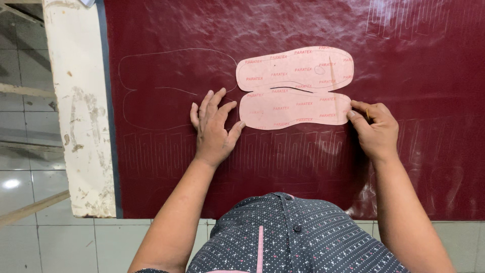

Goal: The person spreads a large red material sheet over the work table, then picks up pink paper shoe patterns from a nearby table and lays them on the sheet. They hold the patterns flat with one hand and trace around their edges with a pointed stylus, repositioning the patterns to trace additional outlines on the sheet.

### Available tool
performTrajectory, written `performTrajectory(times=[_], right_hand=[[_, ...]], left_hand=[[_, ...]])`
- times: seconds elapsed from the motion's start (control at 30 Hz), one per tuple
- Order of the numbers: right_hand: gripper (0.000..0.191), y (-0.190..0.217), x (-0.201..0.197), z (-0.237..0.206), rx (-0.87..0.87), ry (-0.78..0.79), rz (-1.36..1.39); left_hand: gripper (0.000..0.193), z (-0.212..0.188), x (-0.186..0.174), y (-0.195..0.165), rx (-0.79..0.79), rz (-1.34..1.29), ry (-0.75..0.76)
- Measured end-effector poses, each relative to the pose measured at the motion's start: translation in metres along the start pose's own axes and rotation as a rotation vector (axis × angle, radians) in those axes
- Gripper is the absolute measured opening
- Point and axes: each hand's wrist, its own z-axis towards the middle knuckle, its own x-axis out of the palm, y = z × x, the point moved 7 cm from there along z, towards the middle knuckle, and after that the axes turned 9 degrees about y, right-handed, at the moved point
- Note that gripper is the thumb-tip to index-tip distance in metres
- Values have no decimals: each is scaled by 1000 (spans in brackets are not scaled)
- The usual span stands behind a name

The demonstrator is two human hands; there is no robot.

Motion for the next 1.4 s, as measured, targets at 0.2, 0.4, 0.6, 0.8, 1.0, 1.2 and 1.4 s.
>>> performTrajectory(times=[0.2,0.4,0.6,0.8,1.0,1.2,1.4], right_hand=[[25,1,0,1,-32,3,26],[24,-1,-2,1,8,2,50],[25,0,-4,1,-2,1,42],[24,-1,-3,0,-5,-5,33],[24,-5,-2,0,-38,-6,43],[24,-6,-1,1,-28,-3,64],[23,-4,-1,1,14,6,63]], left_hand=[[42,0,-1,-2,11,16,-3],[40,1,2,-4,-6,17,13],[40,2,5,-4,-4,14,15],[41,1,4,-4,-5,13,15],[41,2,4,-4,-2,19,13],[40,2,3,-4,-3,23,9],[39,1,4,-4,-6,25,5]])
